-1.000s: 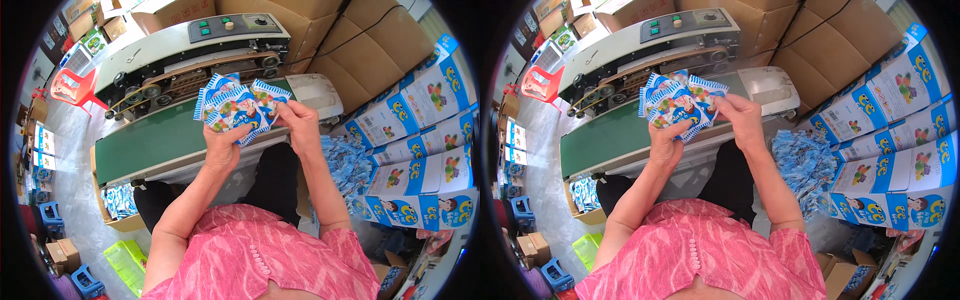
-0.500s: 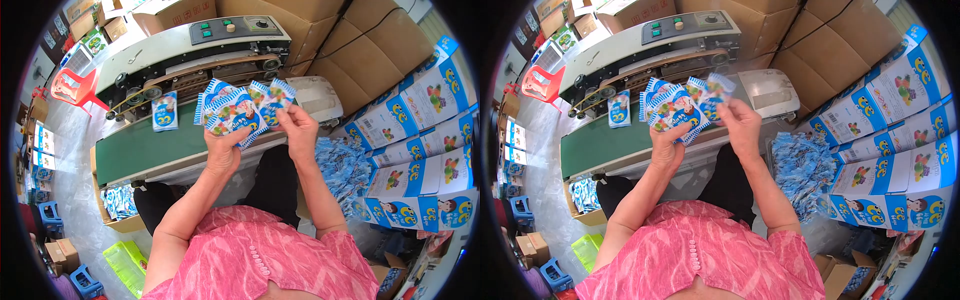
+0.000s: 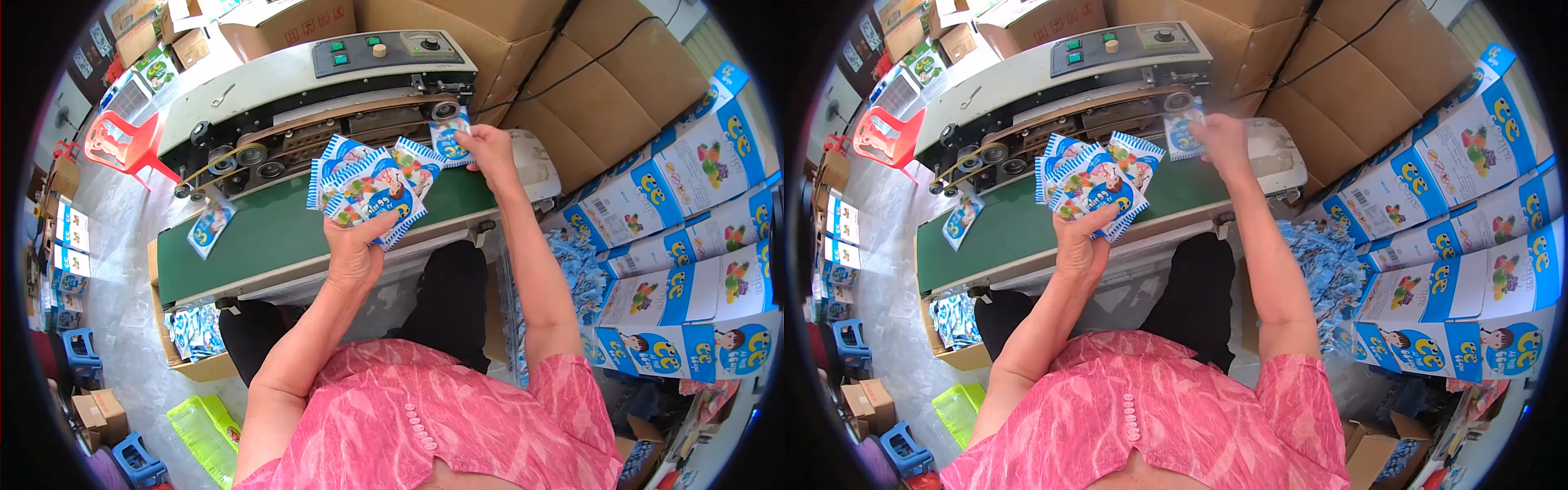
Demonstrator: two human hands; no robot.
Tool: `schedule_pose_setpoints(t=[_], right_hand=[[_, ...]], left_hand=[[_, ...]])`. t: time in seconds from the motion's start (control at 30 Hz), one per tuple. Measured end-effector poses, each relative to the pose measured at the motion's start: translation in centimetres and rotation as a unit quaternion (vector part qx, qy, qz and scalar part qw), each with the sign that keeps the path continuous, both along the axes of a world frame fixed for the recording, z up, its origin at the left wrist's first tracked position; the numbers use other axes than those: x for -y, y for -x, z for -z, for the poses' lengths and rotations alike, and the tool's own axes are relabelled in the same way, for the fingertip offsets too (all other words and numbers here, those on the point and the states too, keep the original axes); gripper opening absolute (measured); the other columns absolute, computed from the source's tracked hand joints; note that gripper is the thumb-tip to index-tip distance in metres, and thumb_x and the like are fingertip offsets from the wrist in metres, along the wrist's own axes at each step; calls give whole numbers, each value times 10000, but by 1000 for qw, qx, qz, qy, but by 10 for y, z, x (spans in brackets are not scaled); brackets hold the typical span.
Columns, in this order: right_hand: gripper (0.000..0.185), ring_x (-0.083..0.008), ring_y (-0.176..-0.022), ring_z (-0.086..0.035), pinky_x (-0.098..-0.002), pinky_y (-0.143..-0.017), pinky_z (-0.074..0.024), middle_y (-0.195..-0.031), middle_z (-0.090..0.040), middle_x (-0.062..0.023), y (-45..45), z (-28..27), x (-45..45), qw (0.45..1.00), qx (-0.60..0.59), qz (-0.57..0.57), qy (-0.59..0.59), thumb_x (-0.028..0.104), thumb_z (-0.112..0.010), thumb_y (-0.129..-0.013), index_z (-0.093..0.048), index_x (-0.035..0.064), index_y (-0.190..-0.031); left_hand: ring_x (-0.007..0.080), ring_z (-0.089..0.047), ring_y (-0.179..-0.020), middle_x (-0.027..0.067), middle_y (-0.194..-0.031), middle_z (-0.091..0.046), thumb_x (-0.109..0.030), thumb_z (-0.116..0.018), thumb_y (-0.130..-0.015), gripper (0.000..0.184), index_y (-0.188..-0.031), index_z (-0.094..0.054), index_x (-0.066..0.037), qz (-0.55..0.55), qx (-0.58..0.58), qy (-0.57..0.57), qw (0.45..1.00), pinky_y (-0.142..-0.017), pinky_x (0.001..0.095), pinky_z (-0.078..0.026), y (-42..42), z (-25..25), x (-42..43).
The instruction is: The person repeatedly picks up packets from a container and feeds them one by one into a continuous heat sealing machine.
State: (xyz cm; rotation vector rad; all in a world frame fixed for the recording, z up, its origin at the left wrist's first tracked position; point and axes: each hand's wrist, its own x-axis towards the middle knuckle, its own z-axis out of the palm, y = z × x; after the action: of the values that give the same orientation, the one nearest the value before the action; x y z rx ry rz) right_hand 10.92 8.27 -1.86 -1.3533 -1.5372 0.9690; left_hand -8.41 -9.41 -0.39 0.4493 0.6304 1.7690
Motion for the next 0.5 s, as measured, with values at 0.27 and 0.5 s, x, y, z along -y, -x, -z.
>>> schedule_pose_setpoints(t=[0.27,0.5], right_hand=[[240,-123,-706,-636,-253,-595,-518,-857,-665,-67,26,-32,104,966,-158,-205,22,198,-637,-885,-652,-23,-977],[183,-152,-746,-667,-327,-657,-583,-830,-652,-58,-4,-31,77,935,-341,2,98,163,-598,-908,-624,-10,-855]], left_hand=[[233,-649,-954,103,-1064,-630,165,-680,-647,571,-1161,-516,-19,16,-2,-18,1000,-826,369,-557,-9,1,-5],[225,-645,-962,103,-1079,-627,168,-683,-640,573,-1157,-522,-20,30,6,-8,1000,-833,365,-553,-9,-2,-7]])
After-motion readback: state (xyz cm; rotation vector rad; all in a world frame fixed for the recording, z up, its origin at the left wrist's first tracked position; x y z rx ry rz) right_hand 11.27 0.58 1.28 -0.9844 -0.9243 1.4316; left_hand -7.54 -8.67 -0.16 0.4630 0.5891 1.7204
